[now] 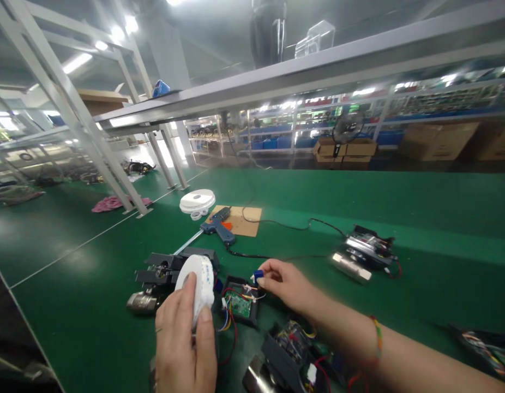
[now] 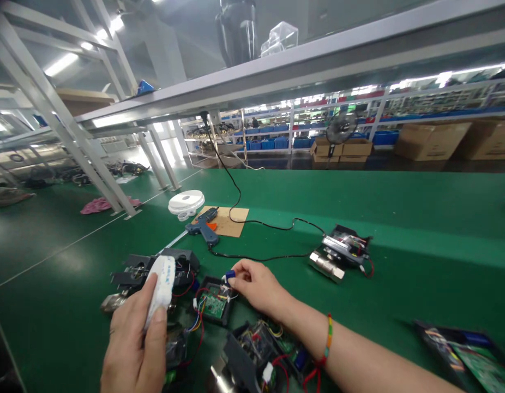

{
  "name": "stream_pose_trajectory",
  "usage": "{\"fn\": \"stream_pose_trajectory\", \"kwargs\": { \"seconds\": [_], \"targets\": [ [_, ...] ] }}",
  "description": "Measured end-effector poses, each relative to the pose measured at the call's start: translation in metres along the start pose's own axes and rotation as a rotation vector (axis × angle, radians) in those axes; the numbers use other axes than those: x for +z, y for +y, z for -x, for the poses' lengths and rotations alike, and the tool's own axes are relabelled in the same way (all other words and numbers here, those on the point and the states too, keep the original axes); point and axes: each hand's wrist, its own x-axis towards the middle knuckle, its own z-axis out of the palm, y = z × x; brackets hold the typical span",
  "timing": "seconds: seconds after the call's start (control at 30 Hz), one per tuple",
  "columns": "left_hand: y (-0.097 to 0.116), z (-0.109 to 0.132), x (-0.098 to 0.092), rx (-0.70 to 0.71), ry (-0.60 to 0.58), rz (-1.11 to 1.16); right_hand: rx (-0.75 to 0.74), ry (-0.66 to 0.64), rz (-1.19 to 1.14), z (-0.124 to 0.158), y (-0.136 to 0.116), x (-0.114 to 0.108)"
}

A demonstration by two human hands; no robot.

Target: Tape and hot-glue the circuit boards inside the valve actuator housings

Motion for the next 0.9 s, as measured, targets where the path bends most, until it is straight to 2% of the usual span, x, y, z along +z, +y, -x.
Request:
{"fn": "stream_pose_trajectory", "kwargs": {
  "seconds": [0.1,0.23,0.3,0.4,0.53,0.73,0.9],
  "targets": [
    [-0.002,0.001,-0.007,-0.023,0.013,-0.004,-0.203,-0.048,0.235,-0.001,-0.002,-0.004],
    [-0.010,0.006,-0.011,-0.009,-0.032,-0.025,-0.496,-0.234,0.528,-0.009,-0.002,-0.004],
    [-0.014,0.009,-0.011,0.006,-0.049,-0.041,-0.600,-0.324,0.636,-0.014,-0.002,-0.004],
    [-0.014,0.013,-0.009,-0.042,-0.033,-0.022,-0.706,-0.425,0.749,-0.020,-0.004,-0.005],
    [-0.014,0.015,-0.008,-0.085,-0.039,0.014,-0.771,-0.512,0.821,-0.023,-0.008,-0.008],
    [-0.028,0.017,-0.003,-0.015,-0.054,-0.050,-0.797,-0.616,0.880,-0.025,-0.010,-0.008],
    [-0.034,0.017,-0.001,-0.008,-0.051,-0.071,-0.777,-0.636,0.808,-0.021,-0.003,-0.007]
  ]
}}
